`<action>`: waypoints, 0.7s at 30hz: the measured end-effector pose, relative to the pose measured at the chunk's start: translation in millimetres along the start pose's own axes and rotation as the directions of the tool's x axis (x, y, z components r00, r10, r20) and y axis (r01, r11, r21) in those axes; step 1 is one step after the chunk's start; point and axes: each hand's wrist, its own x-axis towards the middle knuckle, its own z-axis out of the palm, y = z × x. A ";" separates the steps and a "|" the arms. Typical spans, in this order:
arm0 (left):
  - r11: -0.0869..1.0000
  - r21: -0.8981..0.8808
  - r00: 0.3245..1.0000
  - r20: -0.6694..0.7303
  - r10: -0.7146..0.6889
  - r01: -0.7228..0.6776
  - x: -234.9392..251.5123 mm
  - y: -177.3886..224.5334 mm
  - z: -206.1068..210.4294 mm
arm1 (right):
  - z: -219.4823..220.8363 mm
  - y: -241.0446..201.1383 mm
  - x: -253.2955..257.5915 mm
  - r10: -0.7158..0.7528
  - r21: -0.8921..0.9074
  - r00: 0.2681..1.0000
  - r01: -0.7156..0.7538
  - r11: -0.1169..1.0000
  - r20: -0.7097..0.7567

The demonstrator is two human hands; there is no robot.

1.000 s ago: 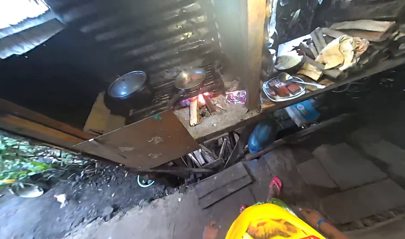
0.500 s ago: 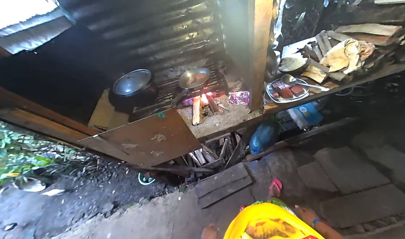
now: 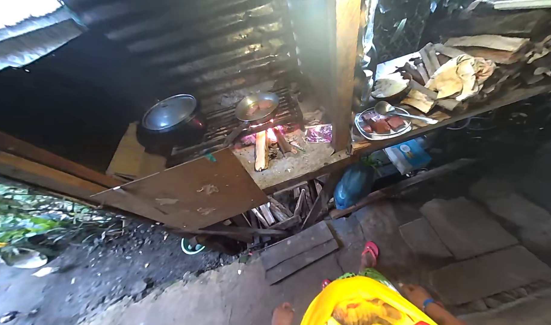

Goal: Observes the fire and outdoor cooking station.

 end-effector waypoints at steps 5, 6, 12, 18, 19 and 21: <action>1.000 0.005 1.000 -0.001 -0.008 0.008 1.8 -0.3 0.6 | 9.3 15.1 15.6 0.006 0.003 1.000 -0.006 1.000 -0.010; 1.000 0.006 1.000 0.000 -0.012 0.012 1.3 -0.8 0.8 | 10.8 17.2 17.9 0.005 0.006 1.000 -0.005 1.000 -0.008; 1.000 0.014 1.000 0.007 -0.023 0.023 -4.7 -4.9 1.1 | 11.1 13.8 9.5 0.008 -0.024 1.000 -0.007 1.000 0.022; 1.000 -0.011 1.000 -0.010 -0.024 0.024 -10.0 -9.8 1.0 | 11.5 8.0 1.1 -0.004 -0.025 1.000 0.005 1.000 0.021; 1.000 -0.011 1.000 -0.011 -0.027 0.027 -10.3 -10.2 0.9 | 11.1 6.2 -0.1 0.000 -0.017 1.000 0.000 1.000 0.028; 1.000 -0.013 1.000 -0.006 -0.025 0.025 -9.6 -11.0 1.0 | 12.0 5.6 0.8 0.003 -0.014 1.000 -0.003 1.000 0.029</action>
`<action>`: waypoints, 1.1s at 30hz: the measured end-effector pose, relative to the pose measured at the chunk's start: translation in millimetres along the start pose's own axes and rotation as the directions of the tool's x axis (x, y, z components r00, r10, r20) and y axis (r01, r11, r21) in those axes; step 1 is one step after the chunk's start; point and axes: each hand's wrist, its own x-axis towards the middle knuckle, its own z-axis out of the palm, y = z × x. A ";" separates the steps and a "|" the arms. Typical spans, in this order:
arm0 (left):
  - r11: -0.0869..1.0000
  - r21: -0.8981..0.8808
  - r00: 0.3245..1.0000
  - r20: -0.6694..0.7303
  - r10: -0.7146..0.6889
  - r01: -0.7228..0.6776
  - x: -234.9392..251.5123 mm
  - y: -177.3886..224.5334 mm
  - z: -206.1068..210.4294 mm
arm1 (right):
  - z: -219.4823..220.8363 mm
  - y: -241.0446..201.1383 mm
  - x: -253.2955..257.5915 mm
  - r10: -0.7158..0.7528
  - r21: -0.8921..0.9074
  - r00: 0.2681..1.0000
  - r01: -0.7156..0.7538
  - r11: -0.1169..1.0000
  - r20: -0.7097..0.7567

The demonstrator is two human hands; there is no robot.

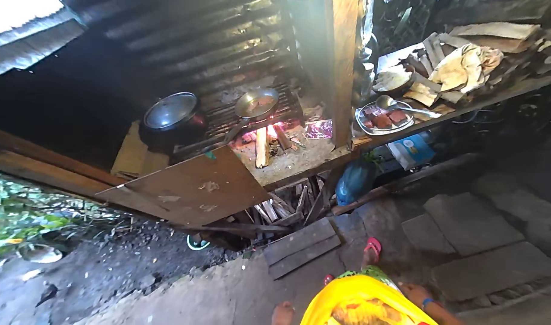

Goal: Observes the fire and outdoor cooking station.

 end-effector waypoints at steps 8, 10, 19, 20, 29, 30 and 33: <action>1.000 0.016 1.000 0.009 0.001 -0.001 -3.1 5.2 -2.1 | 5.9 7.6 13.9 -0.009 0.032 1.000 0.009 0.999 -0.011; 1.000 0.018 1.000 0.003 -0.001 0.000 -2.6 5.8 -1.8 | 7.6 10.4 18.4 -0.012 0.036 1.000 0.012 0.999 -0.018; 1.000 0.026 1.000 0.005 0.010 -0.010 -1.6 6.2 -1.5 | -3.4 2.6 5.4 -0.025 -0.006 1.000 0.025 1.000 0.010; 1.000 0.021 1.000 0.005 0.010 -0.010 -2.4 6.4 -1.5 | -3.8 2.7 5.8 -0.024 -0.009 1.000 0.025 1.000 0.012; 1.000 0.017 1.000 0.002 0.004 -0.005 -8.8 10.5 -3.3 | -2.7 4.5 12.3 -0.046 -0.021 0.999 0.046 0.999 -0.017; 1.000 0.018 1.000 0.004 0.003 -0.003 -8.0 9.9 -2.9 | -2.2 5.8 14.1 -0.048 -0.020 0.999 0.048 0.999 -0.019; 1.000 0.030 1.000 0.003 0.000 0.000 -5.5 8.1 -1.5 | -0.7 10.0 19.3 -0.047 -0.018 0.999 0.047 0.999 -0.014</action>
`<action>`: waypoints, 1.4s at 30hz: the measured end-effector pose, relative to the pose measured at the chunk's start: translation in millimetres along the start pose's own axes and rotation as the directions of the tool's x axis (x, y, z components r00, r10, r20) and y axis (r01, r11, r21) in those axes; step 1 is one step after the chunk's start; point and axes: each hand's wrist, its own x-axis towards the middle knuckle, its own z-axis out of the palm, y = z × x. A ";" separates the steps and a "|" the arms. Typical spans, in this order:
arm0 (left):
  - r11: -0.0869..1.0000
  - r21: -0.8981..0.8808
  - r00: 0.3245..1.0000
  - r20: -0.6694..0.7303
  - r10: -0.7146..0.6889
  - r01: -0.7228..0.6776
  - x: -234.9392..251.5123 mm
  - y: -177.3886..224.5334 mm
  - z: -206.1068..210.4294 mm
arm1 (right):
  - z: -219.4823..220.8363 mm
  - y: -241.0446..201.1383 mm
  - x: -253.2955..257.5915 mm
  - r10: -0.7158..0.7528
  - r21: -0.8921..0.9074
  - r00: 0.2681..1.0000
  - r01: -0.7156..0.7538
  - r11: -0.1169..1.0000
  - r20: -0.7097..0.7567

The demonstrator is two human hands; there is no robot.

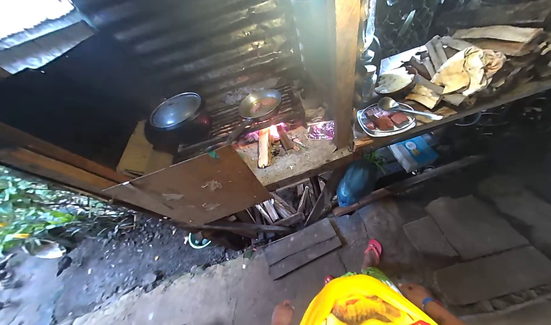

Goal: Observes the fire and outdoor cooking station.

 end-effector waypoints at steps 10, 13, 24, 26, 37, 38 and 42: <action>1.000 -0.016 1.000 0.011 0.000 0.000 -0.7 -2.5 2.6 | 0.4 -0.4 2.0 0.008 -0.044 1.000 -0.007 0.999 0.017; 1.000 -0.004 1.000 0.011 -0.005 0.005 1.0 -3.5 3.6 | -0.3 -2.0 -0.9 0.019 -0.042 1.000 -0.018 0.999 0.016; 1.000 -0.018 1.000 -0.009 -0.003 0.003 2.7 -5.1 6.8 | -0.9 -0.5 -5.9 0.006 -0.034 1.000 -0.006 0.999 0.020; 1.000 -0.020 1.000 -0.003 -0.010 0.009 1.9 -3.6 7.2 | 0.6 3.1 -3.1 0.011 -0.024 1.000 -0.011 1.000 0.012; 1.000 -0.021 1.000 0.003 -0.021 0.021 -2.5 -0.2 4.1 | 6.1 9.9 6.4 0.015 -0.023 1.000 -0.015 1.000 0.003; 1.000 -0.023 1.000 0.003 -0.022 0.022 -2.3 -0.5 3.7 | 6.0 9.3 5.9 0.015 -0.020 1.000 -0.015 1.000 0.004; 0.999 -0.027 1.000 0.002 -0.025 0.025 -1.6 -1.8 3.3 | 6.6 8.2 5.7 0.018 -0.025 1.000 -0.018 1.000 0.008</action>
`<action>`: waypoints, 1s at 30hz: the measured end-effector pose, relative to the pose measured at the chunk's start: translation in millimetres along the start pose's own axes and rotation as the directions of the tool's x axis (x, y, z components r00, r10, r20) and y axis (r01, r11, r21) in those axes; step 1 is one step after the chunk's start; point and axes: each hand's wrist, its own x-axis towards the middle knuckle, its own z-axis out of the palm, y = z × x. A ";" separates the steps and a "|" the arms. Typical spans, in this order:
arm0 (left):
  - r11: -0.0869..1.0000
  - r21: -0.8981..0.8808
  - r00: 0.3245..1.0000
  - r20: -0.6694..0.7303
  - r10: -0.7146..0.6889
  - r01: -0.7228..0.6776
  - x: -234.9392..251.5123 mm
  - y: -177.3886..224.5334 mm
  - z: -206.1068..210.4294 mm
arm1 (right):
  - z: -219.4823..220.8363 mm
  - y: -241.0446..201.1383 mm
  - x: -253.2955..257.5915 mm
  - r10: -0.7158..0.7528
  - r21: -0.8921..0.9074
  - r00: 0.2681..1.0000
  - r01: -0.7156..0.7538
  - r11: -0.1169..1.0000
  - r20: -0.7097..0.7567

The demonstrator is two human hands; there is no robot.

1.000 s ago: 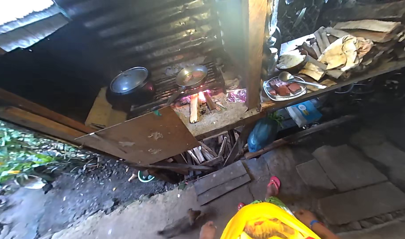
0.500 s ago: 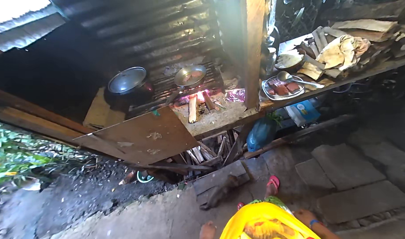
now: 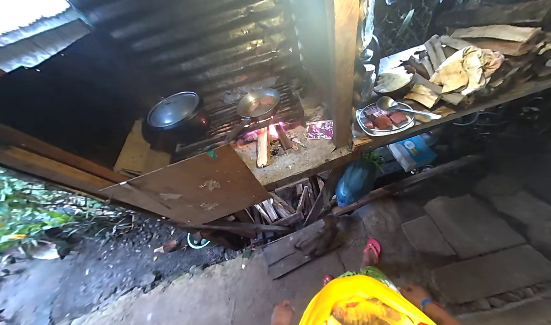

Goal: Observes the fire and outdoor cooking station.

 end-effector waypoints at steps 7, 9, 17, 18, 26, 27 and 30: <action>1.000 0.028 1.000 -0.004 0.003 -0.003 2.0 -0.4 0.3 | -2.9 -5.1 -6.6 0.003 -0.003 1.000 -0.003 1.000 0.009; 0.999 0.030 1.000 -0.005 0.011 -0.011 0.9 -0.3 0.2 | -4.0 -5.6 -7.1 -0.008 -0.003 1.000 0.008 1.000 0.007; 0.999 0.040 1.000 0.000 0.017 -0.017 0.1 1.4 0.5 | -2.1 -0.6 0.2 -0.017 0.002 1.000 0.017 1.000 -0.008; 0.999 0.040 1.000 -0.003 0.019 -0.019 0.1 1.7 0.7 | -1.8 0.3 1.5 -0.015 -0.002 1.000 0.015 1.000 -0.008; 0.998 0.058 1.000 -0.010 0.010 -0.009 0.2 2.0 1.3 | -4.6 -3.7 -3.7 -0.007 -0.011 1.000 0.007 1.000 0.003; 0.998 0.058 1.000 -0.008 0.008 -0.008 0.0 2.0 1.4 | -3.9 -2.8 -2.7 -0.005 -0.010 1.000 0.005 1.000 0.000; 0.998 0.055 1.000 -0.011 0.008 -0.007 -1.4 2.7 2.1 | -3.2 -2.2 -2.0 -0.001 -0.008 1.000 0.001 1.000 -0.002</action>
